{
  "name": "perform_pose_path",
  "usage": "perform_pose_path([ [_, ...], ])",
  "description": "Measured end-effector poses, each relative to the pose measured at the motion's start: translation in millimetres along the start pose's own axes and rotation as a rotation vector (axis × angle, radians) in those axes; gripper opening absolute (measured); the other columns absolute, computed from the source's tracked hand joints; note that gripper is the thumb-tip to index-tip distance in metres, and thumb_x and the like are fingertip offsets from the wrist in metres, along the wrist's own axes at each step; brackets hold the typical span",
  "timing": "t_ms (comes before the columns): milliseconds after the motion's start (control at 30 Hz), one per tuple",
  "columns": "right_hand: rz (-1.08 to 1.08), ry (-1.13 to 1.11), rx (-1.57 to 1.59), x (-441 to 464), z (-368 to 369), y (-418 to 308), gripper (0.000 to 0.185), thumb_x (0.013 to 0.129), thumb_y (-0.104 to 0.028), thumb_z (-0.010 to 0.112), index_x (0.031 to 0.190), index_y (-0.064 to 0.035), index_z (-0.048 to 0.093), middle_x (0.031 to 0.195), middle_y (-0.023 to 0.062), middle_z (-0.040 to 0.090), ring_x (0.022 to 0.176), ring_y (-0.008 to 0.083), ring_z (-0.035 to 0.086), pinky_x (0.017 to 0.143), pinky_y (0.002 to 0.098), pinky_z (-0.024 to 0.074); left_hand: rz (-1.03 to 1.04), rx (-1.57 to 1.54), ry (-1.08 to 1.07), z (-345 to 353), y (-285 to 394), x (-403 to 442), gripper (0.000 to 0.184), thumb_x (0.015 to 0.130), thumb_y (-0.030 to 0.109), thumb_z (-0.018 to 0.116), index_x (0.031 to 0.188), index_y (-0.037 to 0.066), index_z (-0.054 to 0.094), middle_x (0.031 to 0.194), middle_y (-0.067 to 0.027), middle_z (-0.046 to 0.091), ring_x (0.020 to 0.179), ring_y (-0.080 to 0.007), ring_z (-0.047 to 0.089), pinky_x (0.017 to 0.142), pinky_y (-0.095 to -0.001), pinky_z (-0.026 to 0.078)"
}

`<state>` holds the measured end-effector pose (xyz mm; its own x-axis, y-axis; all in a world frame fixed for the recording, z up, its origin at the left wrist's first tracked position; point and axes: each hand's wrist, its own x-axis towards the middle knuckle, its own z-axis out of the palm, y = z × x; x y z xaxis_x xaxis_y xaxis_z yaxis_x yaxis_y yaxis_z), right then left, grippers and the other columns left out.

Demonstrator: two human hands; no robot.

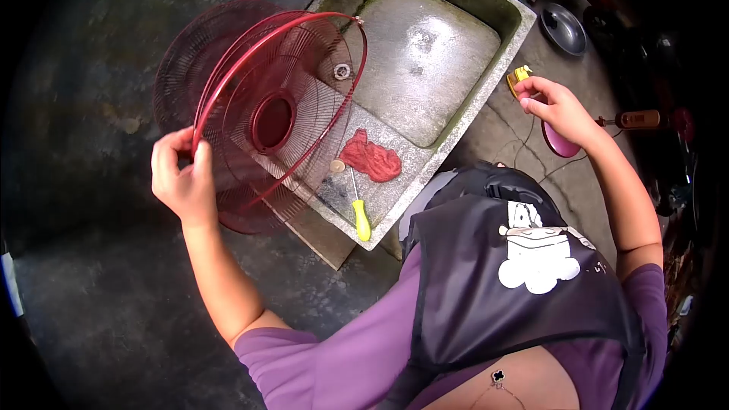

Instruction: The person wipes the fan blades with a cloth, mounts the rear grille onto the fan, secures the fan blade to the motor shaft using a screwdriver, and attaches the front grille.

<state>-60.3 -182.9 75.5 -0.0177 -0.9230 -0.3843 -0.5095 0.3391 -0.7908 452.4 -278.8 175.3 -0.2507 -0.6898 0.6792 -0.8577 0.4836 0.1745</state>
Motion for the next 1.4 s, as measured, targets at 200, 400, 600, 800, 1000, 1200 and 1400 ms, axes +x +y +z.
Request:
perform_pose_path([
  [200, -0.050, 0.076, -0.014, -7.3, -9.0, 13.0, 0.028, 0.090, -0.015, 0.063, 0.115, -0.0024, 0.063, 0.098, 0.0042, 0.063, 0.085, 0.0102, 0.057, 0.081, 0.0272, 0.0480, 0.146, -0.063, -0.070, 48.6, 23.5, 61.4, 0.013, 0.078, -0.001, 0.071, 0.090, 0.002, 0.068, 0.087, -0.0051, 0.067, 0.075, -0.0115, 0.065, 0.070, -0.0248, 0.053],
  [400, 0.042, 0.175, 0.013, -35.4, -32.0, 42.5, 0.028, 0.091, -0.015, 0.063, 0.115, -0.0019, 0.062, 0.099, 0.0033, 0.063, 0.086, 0.0098, 0.058, 0.081, 0.0271, 0.0482, 0.418, -0.170, -0.069, 108.5, 85.6, 116.1, 0.012, 0.077, 0.004, 0.072, 0.088, 0.005, 0.068, 0.088, -0.0086, 0.066, 0.076, -0.0242, 0.067, 0.069, -0.0327, 0.055],
  [600, 0.051, 0.329, 0.119, -80.1, -31.3, 94.4, 0.026, 0.093, -0.012, 0.063, 0.117, -0.0017, 0.061, 0.098, 0.0018, 0.063, 0.087, 0.0086, 0.059, 0.079, 0.0254, 0.0496, 0.682, -0.100, -0.207, 224.8, 180.0, 50.8, 0.011, 0.080, 0.012, 0.061, 0.084, 0.008, 0.052, 0.082, -0.0066, 0.053, 0.074, -0.0235, 0.057, 0.063, -0.0355, 0.051],
  [800, 0.199, 0.371, 0.274, -130.3, -14.7, 138.6, 0.030, 0.093, -0.008, 0.061, 0.121, -0.0003, 0.058, 0.101, 0.0031, 0.062, 0.089, 0.0094, 0.059, 0.083, 0.0250, 0.0493, 0.530, -0.367, -0.502, 261.3, 276.9, -73.1, 0.009, 0.077, 0.010, 0.059, 0.083, 0.010, 0.052, 0.078, -0.0064, 0.051, 0.073, -0.0235, 0.058, 0.059, -0.0354, 0.052],
  [1000, 0.340, 0.377, 0.313, -136.7, 3.1, 151.4, 0.031, 0.092, -0.006, 0.058, 0.122, 0.0008, 0.057, 0.101, 0.0036, 0.062, 0.089, 0.0112, 0.060, 0.083, 0.0258, 0.0492, 0.505, -0.434, -0.466, 293.4, 297.0, -104.9, 0.010, 0.075, 0.011, 0.058, 0.083, 0.009, 0.052, 0.077, -0.0059, 0.051, 0.073, -0.0230, 0.059, 0.060, -0.0347, 0.052],
  [1200, 0.301, 0.331, 0.304, -122.4, 3.6, 153.0, 0.030, 0.092, -0.006, 0.058, 0.122, 0.0003, 0.058, 0.101, 0.0036, 0.062, 0.088, 0.0109, 0.060, 0.082, 0.0257, 0.0488, 0.531, -0.324, -0.450, 310.7, 323.3, -117.1, 0.011, 0.077, 0.016, 0.056, 0.086, 0.011, 0.053, 0.083, -0.0054, 0.051, 0.083, -0.0233, 0.052, 0.072, -0.0362, 0.041],
  [1400, 0.289, 0.260, 0.219, -110.6, -3.7, 143.4, 0.030, 0.094, -0.006, 0.058, 0.123, 0.0007, 0.056, 0.101, 0.0039, 0.062, 0.090, 0.0114, 0.060, 0.084, 0.0254, 0.0486, 0.485, -0.302, -0.472, 332.6, 333.7, -135.5, 0.023, 0.080, 0.018, 0.055, 0.101, 0.009, 0.056, 0.090, -0.0061, 0.050, 0.087, -0.0228, 0.050, 0.074, -0.0361, 0.039],
])
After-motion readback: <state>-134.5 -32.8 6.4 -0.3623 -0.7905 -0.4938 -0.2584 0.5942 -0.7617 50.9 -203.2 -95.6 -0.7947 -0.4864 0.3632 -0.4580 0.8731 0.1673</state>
